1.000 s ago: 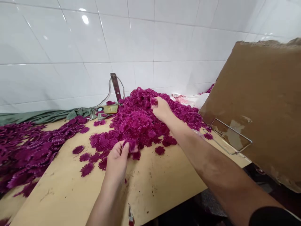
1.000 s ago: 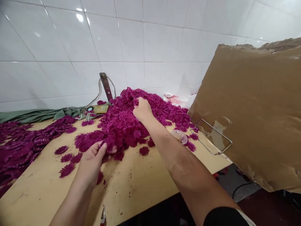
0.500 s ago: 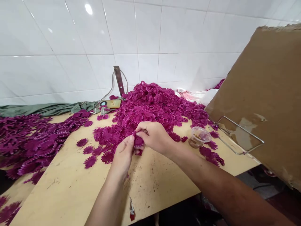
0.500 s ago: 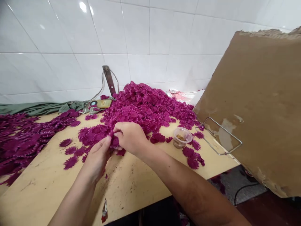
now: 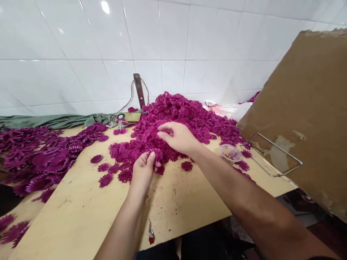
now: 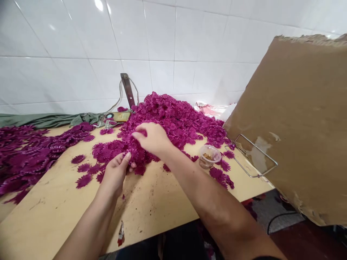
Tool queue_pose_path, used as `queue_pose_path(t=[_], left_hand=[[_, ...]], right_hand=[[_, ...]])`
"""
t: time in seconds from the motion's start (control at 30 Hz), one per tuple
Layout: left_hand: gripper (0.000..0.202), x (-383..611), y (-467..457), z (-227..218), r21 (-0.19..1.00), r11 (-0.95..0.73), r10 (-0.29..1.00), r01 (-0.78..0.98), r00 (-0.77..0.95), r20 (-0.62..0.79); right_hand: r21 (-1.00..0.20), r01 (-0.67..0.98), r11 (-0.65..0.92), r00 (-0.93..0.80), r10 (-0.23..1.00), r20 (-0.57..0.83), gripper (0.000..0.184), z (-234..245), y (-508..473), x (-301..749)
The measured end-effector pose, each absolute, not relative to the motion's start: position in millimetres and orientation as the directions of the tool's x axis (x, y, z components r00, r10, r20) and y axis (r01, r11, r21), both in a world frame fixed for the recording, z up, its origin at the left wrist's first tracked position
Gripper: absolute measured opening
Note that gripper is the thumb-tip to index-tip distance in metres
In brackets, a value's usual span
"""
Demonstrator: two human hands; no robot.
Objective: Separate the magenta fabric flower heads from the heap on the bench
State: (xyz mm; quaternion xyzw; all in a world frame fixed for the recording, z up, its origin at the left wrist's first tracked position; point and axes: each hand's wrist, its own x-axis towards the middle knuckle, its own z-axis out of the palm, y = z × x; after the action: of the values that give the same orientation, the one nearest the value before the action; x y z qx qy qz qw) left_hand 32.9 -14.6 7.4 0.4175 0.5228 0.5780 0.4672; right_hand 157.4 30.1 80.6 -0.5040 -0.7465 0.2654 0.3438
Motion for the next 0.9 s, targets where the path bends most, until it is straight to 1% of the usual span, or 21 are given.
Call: queue_pose_path(t=[0.03, 0.1, 0.17, 0.23, 0.3, 0.37, 0.4, 0.47, 0.5, 0.53, 0.57, 0.6, 0.63, 0.67, 0.7, 0.77, 0.8, 0.83, 0.9], left_hand=[[0.035, 32.2, -12.5, 6.6, 0.994, -0.012, 0.974, -0.108, -0.225, -0.013], [0.038, 30.6, -10.4, 5.9, 0.992, -0.004, 0.972, -0.125, -0.236, -0.025], [0.039, 29.4, -11.3, 6.4, 0.99, -0.001, 0.981, -0.142, -0.192, -0.026], [0.04, 29.5, -14.2, 8.2, 0.99, -0.013, 0.993, -0.141, -0.117, -0.004], [0.037, 31.4, -18.3, 10.8, 0.991, -0.059, 0.996, -0.123, -0.081, 0.049], [0.033, 34.1, -22.9, 13.3, 0.988, -0.113, 0.99, -0.103, -0.102, 0.102], [0.031, 35.1, -25.1, 14.2, 0.987, -0.133, 0.985, -0.095, -0.12, 0.121], [0.03, 35.4, -28.8, 14.5, 0.987, -0.138, 0.982, -0.085, -0.143, 0.125], [0.03, 34.5, -29.8, 14.0, 0.989, -0.122, 0.983, -0.082, -0.151, 0.109], [0.03, 33.2, -30.0, 13.0, 0.991, -0.101, 0.982, -0.084, -0.165, 0.086], [0.032, 31.5, -29.4, 11.8, 0.993, -0.077, 0.981, -0.095, -0.187, 0.058], [0.035, 29.9, -27.9, 10.5, 0.992, -0.056, 0.976, -0.114, -0.214, 0.03], [0.038, 28.5, -25.9, 9.3, 0.99, -0.039, 0.971, -0.137, -0.238, 0.005], [0.04, 27.6, -23.5, 8.2, 0.987, -0.025, 0.969, -0.157, -0.249, -0.015], [0.042, 27.3, -20.9, 7.3, 0.985, -0.015, 0.969, -0.17, -0.247, -0.028], [0.045, 28.0, -16.8, 5.9, 0.986, 0.008, 0.975, -0.168, -0.216, -0.045], [0.047, 28.7, -15.6, 5.5, 0.987, 0.022, 0.978, -0.16, -0.2, -0.054], [0.049, 29.6, -15.1, 5.2, 0.987, 0.035, 0.979, -0.154, -0.191, -0.064], [0.053, 31.5, -16.3, 5.6, 0.989, 0.04, 0.984, -0.142, -0.164, -0.064]], right_hand=[[-0.747, 0.55, 0.373, -0.319, 0.921, 0.225, 0.018, 74.7, 21.6, 152.7], [-0.757, 0.527, 0.385, -0.381, 0.904, 0.194, 0.012, 61.6, 9.8, 145.4], [-0.771, 0.507, 0.385, -0.389, 0.9, 0.195, 0.01, 50.5, 4.6, 141.7], [-0.77, 0.513, 0.38, -0.358, 0.91, 0.211, 0.009, 44.5, 3.9, 140.8], [-0.726, 0.574, 0.379, -0.285, 0.923, 0.257, 0.01, 44.1, 7.3, 141.4], [-0.673, 0.644, 0.364, -0.184, 0.927, 0.326, 0.01, 47.7, 17.1, 144.2], [-0.668, 0.664, 0.335, -0.119, 0.93, 0.348, 0.011, 50.4, 24.5, 146.8], [-0.707, 0.668, 0.232, 0.04, 0.937, 0.346, 0.016, 56.7, 42.2, 154.6], [-0.742, 0.651, 0.16, 0.12, 0.944, 0.309, 0.019, 59.9, 50.3, 159.2], [-0.763, 0.638, 0.109, 0.164, 0.948, 0.272, 0.023, 62.8, 56.3, 163.7], [-0.771, 0.632, 0.082, 0.172, 0.955, 0.243, 0.032, 65.2, 59.1, 167.5], [-0.775, 0.626, 0.084, 0.143, 0.965, 0.22, 0.043, 66.8, 58.3, 169.9], [-0.778, 0.617, 0.119, 0.082, 0.973, 0.214, 0.052, 67.5, 53.8, 170.9], [-0.784, 0.596, 0.175, -0.004, 0.977, 0.215, 0.055, 67.2, 46.2, 170.2], [-0.794, 0.56, 0.238, -0.104, 0.97, 0.218, 0.05, 65.7, 36.7, 168.1], [-0.808, 0.484, 0.336, -0.281, 0.934, 0.22, 0.027, 60.1, 16.5, 161.2], [-0.807, 0.464, 0.365, -0.332, 0.917, 0.223, 0.019, 56.4, 8.2, 157.2], [-0.803, 0.459, 0.38, -0.351, 0.908, 0.229, 0.012, 52.6, 1.9, 153.5], [-0.791, 0.472, 0.39, -0.322, 0.911, 0.258, 0.004, 45.6, -3.6, 147.9]])
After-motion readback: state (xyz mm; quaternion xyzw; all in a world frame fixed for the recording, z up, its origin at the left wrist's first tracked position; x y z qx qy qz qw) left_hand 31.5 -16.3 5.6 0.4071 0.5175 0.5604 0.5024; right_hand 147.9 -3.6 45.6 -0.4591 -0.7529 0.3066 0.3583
